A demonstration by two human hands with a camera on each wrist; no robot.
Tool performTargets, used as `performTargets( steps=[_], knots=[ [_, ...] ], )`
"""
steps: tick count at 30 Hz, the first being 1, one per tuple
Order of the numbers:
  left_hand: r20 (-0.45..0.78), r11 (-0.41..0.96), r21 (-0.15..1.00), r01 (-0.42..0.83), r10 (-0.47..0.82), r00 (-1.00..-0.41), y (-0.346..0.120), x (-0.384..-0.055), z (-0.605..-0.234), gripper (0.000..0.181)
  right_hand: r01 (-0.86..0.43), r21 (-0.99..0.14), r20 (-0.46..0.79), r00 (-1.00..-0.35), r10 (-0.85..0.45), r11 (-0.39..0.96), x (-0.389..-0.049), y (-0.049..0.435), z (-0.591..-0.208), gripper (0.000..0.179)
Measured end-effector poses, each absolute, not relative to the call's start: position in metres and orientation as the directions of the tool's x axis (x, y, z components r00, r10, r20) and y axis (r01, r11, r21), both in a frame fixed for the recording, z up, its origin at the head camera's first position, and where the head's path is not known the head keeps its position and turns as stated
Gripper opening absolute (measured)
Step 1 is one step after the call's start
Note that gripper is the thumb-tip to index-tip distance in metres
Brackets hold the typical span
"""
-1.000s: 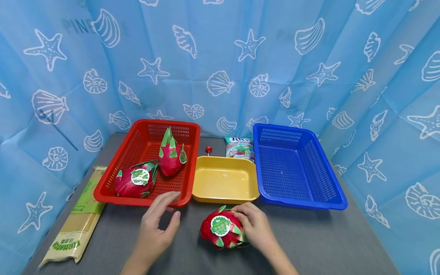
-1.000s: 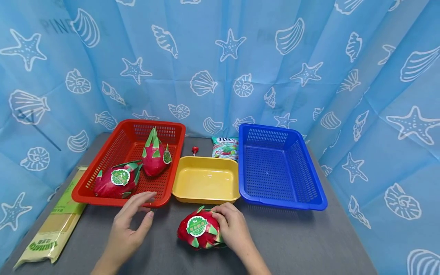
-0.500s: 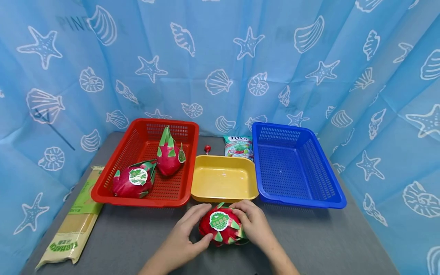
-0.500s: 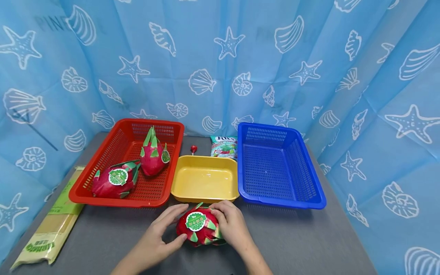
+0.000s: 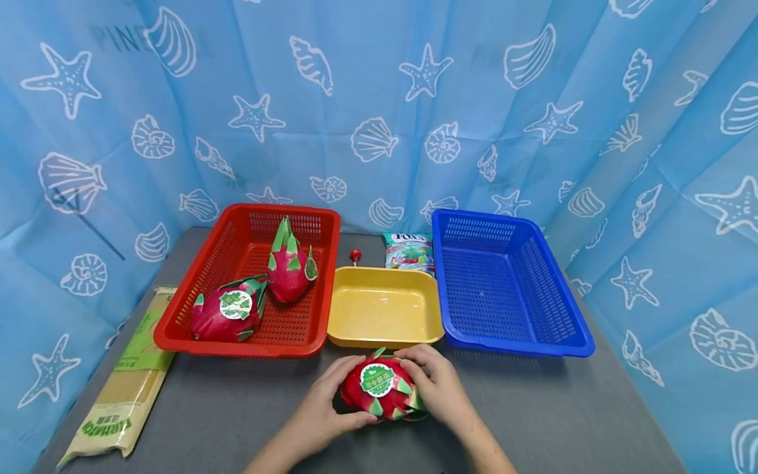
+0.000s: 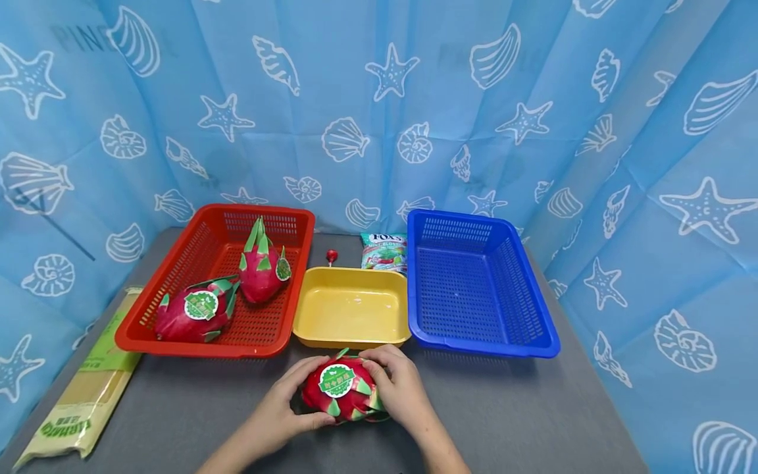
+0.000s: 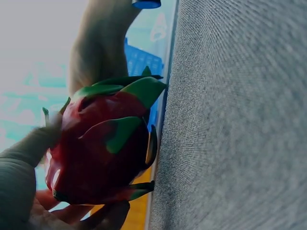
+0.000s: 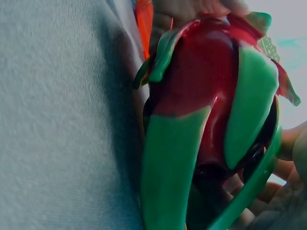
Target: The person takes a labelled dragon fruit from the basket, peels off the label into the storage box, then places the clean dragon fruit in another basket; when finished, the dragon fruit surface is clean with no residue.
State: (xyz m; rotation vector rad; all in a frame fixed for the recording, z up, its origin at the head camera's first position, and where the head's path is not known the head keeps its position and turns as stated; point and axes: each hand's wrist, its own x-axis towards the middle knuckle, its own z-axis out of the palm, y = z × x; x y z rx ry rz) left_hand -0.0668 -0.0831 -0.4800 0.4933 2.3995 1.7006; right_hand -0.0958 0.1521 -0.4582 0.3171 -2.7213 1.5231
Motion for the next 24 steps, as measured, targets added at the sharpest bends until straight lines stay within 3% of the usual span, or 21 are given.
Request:
performTargets(
  steps=[7, 16, 24],
  knots=[
    [0.101, 0.303, 0.929, 0.213, 0.348, -0.932, -0.083, -0.069, -0.484, 0.074, -0.17, -0.909, 0.131, -0.983, -0.127, 0.381, -0.086, 0.151, -0.451, 0.015],
    [0.103, 0.268, 0.941, 0.207, 0.355, -0.929, -0.084, -0.07, -0.486, 0.073, -0.157, -0.903, 0.124, -0.987, -0.106, 0.4, -0.074, 0.139, -0.434, 0.012],
    [0.098, 0.25, 0.948, 0.197, 0.36, -0.928, -0.085, -0.07, -0.485, 0.072, -0.068, -0.928, 0.06, -0.998, -0.035, 0.366, -0.073, 0.13, -0.433, 0.008]
  ],
)
